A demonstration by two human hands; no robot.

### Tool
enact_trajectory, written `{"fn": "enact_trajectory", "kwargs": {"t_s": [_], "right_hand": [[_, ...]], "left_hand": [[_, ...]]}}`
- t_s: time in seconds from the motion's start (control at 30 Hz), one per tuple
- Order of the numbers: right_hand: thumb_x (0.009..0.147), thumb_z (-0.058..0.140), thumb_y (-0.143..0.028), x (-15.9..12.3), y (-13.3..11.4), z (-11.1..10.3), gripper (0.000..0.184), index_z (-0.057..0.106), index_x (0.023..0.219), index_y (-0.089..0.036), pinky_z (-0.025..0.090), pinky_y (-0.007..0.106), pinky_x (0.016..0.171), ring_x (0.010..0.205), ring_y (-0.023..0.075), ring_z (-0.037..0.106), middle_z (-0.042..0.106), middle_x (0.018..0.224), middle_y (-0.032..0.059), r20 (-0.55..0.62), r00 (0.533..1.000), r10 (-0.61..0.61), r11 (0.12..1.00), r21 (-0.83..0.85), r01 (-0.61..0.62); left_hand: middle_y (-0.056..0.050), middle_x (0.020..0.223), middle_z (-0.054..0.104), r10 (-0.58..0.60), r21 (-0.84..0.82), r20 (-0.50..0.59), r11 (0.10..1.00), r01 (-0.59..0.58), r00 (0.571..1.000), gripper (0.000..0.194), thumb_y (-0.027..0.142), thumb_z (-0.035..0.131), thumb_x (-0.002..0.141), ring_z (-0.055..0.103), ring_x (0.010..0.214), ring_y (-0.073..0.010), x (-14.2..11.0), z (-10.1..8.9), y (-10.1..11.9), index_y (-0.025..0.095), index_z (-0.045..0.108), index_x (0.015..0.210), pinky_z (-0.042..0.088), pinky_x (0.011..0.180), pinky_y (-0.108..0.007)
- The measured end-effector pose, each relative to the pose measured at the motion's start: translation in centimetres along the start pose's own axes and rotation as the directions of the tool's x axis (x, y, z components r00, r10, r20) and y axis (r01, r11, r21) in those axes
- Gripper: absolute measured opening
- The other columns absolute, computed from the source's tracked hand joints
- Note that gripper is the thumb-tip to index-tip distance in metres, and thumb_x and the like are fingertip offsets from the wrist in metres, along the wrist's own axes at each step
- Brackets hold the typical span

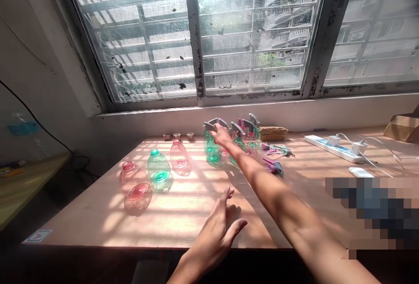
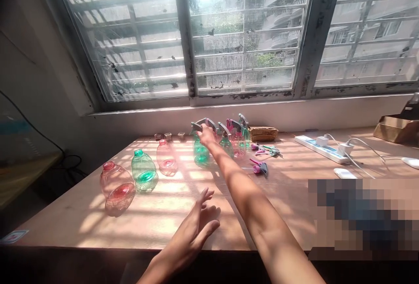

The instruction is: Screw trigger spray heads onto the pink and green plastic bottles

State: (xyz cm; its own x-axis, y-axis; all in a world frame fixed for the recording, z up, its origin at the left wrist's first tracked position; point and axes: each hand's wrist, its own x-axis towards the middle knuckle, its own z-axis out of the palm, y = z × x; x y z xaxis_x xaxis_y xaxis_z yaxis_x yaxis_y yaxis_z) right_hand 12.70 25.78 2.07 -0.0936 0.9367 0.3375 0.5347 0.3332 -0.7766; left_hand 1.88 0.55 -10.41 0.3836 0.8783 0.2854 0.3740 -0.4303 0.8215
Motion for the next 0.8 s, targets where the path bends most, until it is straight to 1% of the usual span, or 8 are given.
{"fn": "enact_trajectory", "kwargs": {"t_s": [0.23, 0.33, 0.4, 0.5, 0.57, 0.67, 0.73, 0.8], "right_hand": [[0.101, 0.069, -0.036, -0.3, -1.6, 1.0, 0.040, 0.061, 0.138, -0.021, 0.058, 0.054, 0.098, 0.117, 0.0305, 0.068, 0.065, 0.140, 0.0112, -0.037, 0.999, -0.032, 0.975, -0.223, 0.022], [0.099, 0.071, -0.038, -2.0, -2.0, -0.2, 0.056, 0.051, 0.148, -0.021, 0.053, 0.056, 0.103, 0.118, 0.0351, 0.068, 0.056, 0.151, 0.0182, -0.036, 0.997, -0.067, 0.962, -0.267, 0.055], [0.101, 0.067, -0.039, -4.1, -2.0, -1.6, 0.056, 0.048, 0.149, -0.019, 0.052, 0.052, 0.104, 0.117, 0.0358, 0.069, 0.051, 0.154, 0.0210, -0.052, 0.992, -0.119, 0.956, -0.276, 0.100], [0.107, 0.050, -0.042, -8.3, -0.5, -4.6, 0.045, 0.049, 0.143, -0.016, 0.056, 0.042, 0.098, 0.113, 0.0304, 0.069, 0.056, 0.148, 0.0191, -0.086, 0.982, -0.168, 0.949, -0.284, 0.138], [0.106, 0.047, -0.048, -11.3, 1.7, -6.9, 0.045, 0.052, 0.139, -0.017, 0.057, 0.043, 0.094, 0.110, 0.0306, 0.070, 0.059, 0.143, 0.0177, -0.082, 0.986, -0.148, 0.942, -0.315, 0.115], [0.100, 0.058, -0.047, -15.0, 6.5, -10.1, 0.040, 0.064, 0.127, -0.019, 0.055, 0.048, 0.099, 0.116, 0.0353, 0.069, 0.063, 0.138, 0.0185, -0.021, 0.999, -0.043, 0.924, -0.381, 0.032], [0.091, 0.070, -0.046, -16.7, 9.8, -11.4, 0.050, 0.065, 0.133, -0.019, 0.041, 0.058, 0.116, 0.144, 0.0446, 0.047, 0.055, 0.151, 0.0222, -0.015, 0.999, 0.048, 0.899, -0.436, -0.049], [0.091, 0.068, -0.046, -17.8, 12.5, -12.2, 0.055, 0.061, 0.141, -0.023, 0.026, 0.068, 0.121, 0.157, 0.0478, 0.024, 0.047, 0.161, 0.0198, -0.025, 0.993, 0.119, 0.872, -0.476, -0.116]], "left_hand": [[-0.013, 0.172, 0.034, -0.014, 0.030, 0.010, 0.999, 0.014, 1.000, 0.077, 0.046, 0.058, 0.103, 0.032, 0.159, -0.0349, -0.2, 0.2, -0.2, 0.031, 0.019, 0.167, 0.029, 0.129, -0.059], [-0.015, 0.173, 0.030, 0.011, 0.035, -0.024, 0.999, -0.010, 1.000, 0.078, 0.045, 0.057, 0.104, 0.031, 0.159, -0.0344, -0.3, 0.3, -0.4, 0.029, 0.016, 0.168, 0.028, 0.129, -0.059], [-0.016, 0.173, 0.030, 0.035, 0.080, -0.053, 0.996, -0.031, 0.998, 0.079, 0.046, 0.057, 0.104, 0.032, 0.159, -0.0350, 0.1, -0.4, -0.4, 0.029, 0.014, 0.168, 0.033, 0.127, -0.057], [-0.015, 0.174, 0.029, 0.134, 0.403, -0.014, 0.908, -0.117, 0.991, 0.081, 0.046, 0.062, 0.101, 0.030, 0.160, -0.0362, 2.2, -3.8, 0.0, 0.028, 0.018, 0.167, 0.036, 0.126, -0.053], [-0.017, 0.171, 0.034, 0.147, 0.717, -0.135, 0.697, -0.006, 0.980, 0.076, 0.046, 0.059, 0.102, 0.039, 0.156, -0.0363, 5.0, -7.3, 0.3, 0.023, 0.024, 0.165, 0.040, 0.123, -0.052], [-0.031, 0.169, 0.030, 0.131, 0.783, -0.272, 0.606, 0.140, 0.953, 0.073, 0.036, 0.059, 0.103, 0.027, 0.159, -0.0417, 10.1, -12.8, 0.5, 0.000, 0.029, 0.160, 0.027, 0.128, -0.057], [-0.032, 0.167, 0.032, 0.114, 0.807, -0.339, 0.546, 0.226, 0.934, 0.067, 0.027, 0.064, 0.101, 0.020, 0.160, -0.0433, 13.0, -15.7, 0.4, -0.002, 0.038, 0.155, 0.021, 0.129, -0.060], [-0.018, 0.164, 0.044, 0.078, 0.816, -0.389, 0.491, 0.304, 0.918, 0.056, 0.027, 0.071, 0.098, 0.035, 0.155, -0.0401, 15.2, -17.2, 0.0, 0.014, 0.051, 0.149, 0.028, 0.124, -0.066]]}}
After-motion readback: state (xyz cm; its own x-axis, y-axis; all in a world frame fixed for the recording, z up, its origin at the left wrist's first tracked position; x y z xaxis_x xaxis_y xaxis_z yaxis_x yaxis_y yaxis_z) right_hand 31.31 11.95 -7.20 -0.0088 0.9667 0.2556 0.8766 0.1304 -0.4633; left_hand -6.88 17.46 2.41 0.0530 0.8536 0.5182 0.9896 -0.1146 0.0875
